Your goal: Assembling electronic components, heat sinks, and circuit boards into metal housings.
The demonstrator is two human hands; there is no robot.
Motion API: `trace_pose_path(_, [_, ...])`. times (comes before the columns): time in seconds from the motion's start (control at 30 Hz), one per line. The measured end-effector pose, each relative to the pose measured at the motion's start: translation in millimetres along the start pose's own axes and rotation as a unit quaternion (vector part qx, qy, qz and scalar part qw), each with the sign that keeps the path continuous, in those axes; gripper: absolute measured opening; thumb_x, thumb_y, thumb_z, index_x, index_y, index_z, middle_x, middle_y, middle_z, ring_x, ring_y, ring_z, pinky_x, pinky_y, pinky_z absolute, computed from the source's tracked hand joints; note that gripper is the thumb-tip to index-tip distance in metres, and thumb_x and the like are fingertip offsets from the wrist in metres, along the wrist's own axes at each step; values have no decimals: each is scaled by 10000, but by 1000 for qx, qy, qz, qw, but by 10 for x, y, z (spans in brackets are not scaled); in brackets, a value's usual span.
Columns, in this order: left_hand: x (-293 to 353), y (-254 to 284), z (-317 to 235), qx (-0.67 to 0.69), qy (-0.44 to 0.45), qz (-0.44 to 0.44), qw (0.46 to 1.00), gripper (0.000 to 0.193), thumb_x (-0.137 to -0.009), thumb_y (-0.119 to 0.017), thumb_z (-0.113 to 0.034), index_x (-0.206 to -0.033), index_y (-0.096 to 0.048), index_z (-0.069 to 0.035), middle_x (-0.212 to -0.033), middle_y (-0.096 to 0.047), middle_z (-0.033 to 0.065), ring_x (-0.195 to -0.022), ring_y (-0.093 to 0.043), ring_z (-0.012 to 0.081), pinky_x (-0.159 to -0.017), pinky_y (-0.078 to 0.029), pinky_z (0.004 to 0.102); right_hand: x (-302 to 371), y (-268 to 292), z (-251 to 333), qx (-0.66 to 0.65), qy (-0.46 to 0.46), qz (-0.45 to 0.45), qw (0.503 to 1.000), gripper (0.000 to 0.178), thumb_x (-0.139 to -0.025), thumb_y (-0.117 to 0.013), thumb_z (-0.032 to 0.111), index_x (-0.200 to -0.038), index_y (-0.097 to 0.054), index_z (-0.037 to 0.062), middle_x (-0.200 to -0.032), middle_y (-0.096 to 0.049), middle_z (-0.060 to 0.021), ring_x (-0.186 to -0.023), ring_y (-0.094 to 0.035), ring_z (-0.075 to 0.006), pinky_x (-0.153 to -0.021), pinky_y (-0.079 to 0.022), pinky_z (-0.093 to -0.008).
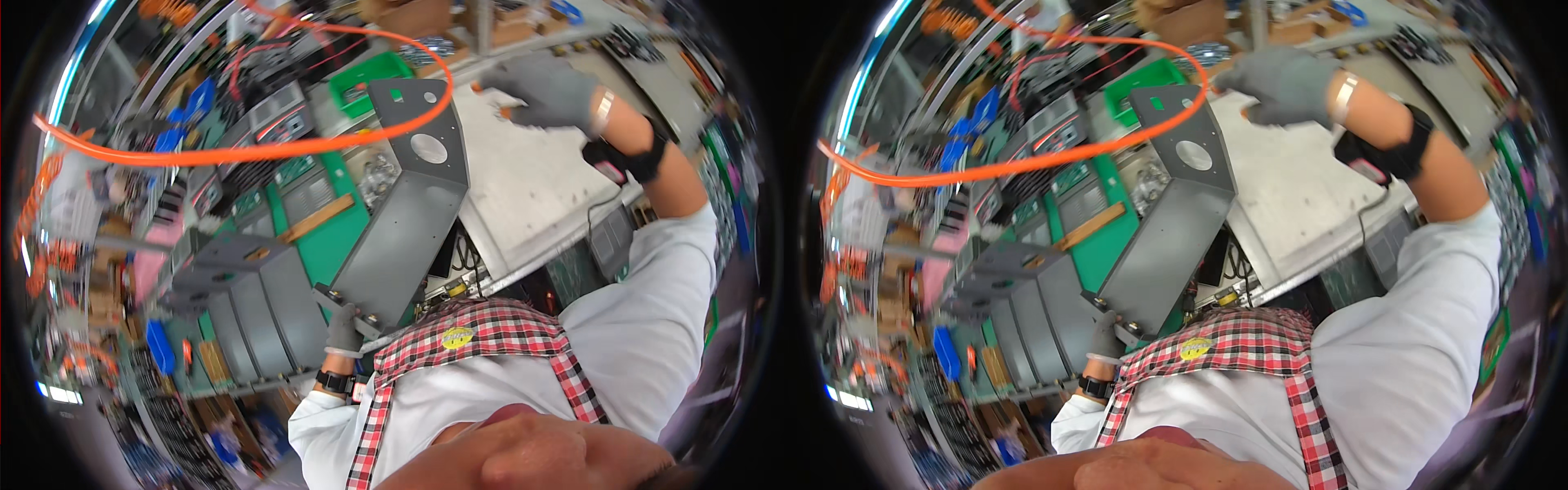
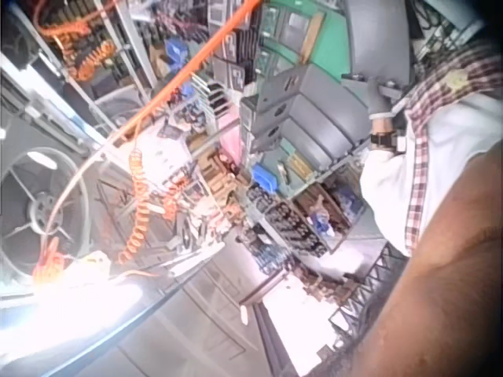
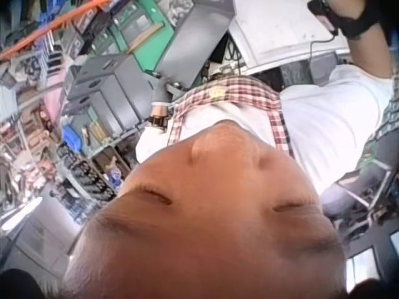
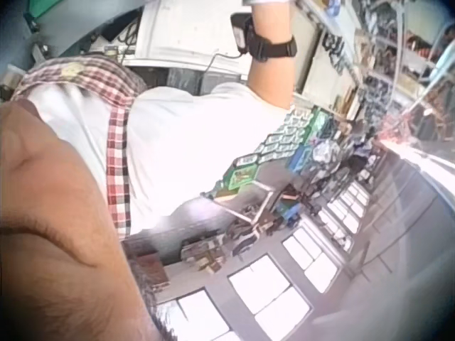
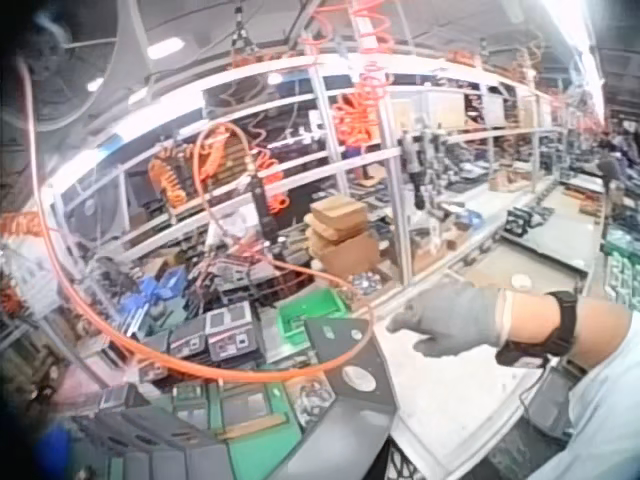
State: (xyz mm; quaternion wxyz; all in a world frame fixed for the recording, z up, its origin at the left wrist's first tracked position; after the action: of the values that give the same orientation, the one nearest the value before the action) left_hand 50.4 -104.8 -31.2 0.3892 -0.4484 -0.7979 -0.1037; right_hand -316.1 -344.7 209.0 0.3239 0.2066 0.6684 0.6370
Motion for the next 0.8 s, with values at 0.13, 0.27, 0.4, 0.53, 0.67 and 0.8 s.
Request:
trace_pose_path(0.13, [-315,-416,-77,-67,38,118,990,82,-718,-488,-87,-777,-465,-36,-728,-475,69,-639,-507,202,-573,-463,334,1232,285,307,-132,-134,9,982,351,-682,-546,121,-1031,-529,77,-849,-571,-113,-762,-558,-252,-669,-435,-352])
trace_pose_path(0.27, [-626,-830,-68,-95,67,234,965,59,-723,-510,-107,-747,-466,-77,-720,-482,38,-679,-518,191,-620,-461,335,2350,227,630,-243,-481,-73,840,351,-703,-543,71,-1050,-524,17,-774,-542,-23,-679,-494,-82,-616,-410,-254])
trace_pose_path(0.4, [-748,-1481,50,-551,-413,370,624,128,-698,-531,15,-809,-487,-31,-737,-549,87,-673,-559,190,-596,-474,310,3484,-201,1297,-202,-613,-38,763,341,-710,-554,121,-1044,-535,57,-729,-550,-45,-664,-515,-124,-609,-416,-265])
trace_pose_path(0.53, [-905,-2259,325,-552,-448,407,574,187,-699,-557,-19,-876,-497,-22,-823,-567,112,-736,-573,221,-622,-483,318,4107,-800,1880,-197,-700,15,687,357,-720,-591,183,-1048,-522,61,-768,-569,-70,-672,-543,-159,-615,-446,-279])
trace_pose_path(0.67, [-1292,-2888,843,-176,86,392,899,224,-750,-546,-155,-928,-495,-29,-925,-548,131,-796,-558,281,-680,-477,406,4269,-1515,2173,-507,-686,-234,467,342,-763,-558,183,-1050,-498,8,-807,-566,-82,-636,-549,-165,-585,-471,-267])
trace_pose_path(0.8, [-1995,-2943,1306,-231,77,409,879,202,-781,-495,-172,-920,-496,-25,-884,-542,131,-757,-558,287,-627,-487,407,4050,-2452,1857,-697,-562,-394,210,333,-798,-531,203,-1074,-476,25,-916,-546,-130,-763,-554,-233,-674,-481,-349])
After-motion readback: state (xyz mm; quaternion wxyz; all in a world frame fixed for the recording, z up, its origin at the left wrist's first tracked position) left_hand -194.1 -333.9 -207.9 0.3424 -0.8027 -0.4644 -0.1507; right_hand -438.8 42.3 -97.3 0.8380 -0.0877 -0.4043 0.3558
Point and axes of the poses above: each hand's wrist, its own x-axis away from the middle knuckle, its own y-axis out of the back of the hand, z = x × y, the point moved 1 cm from there along -x, towards the middle knuckle
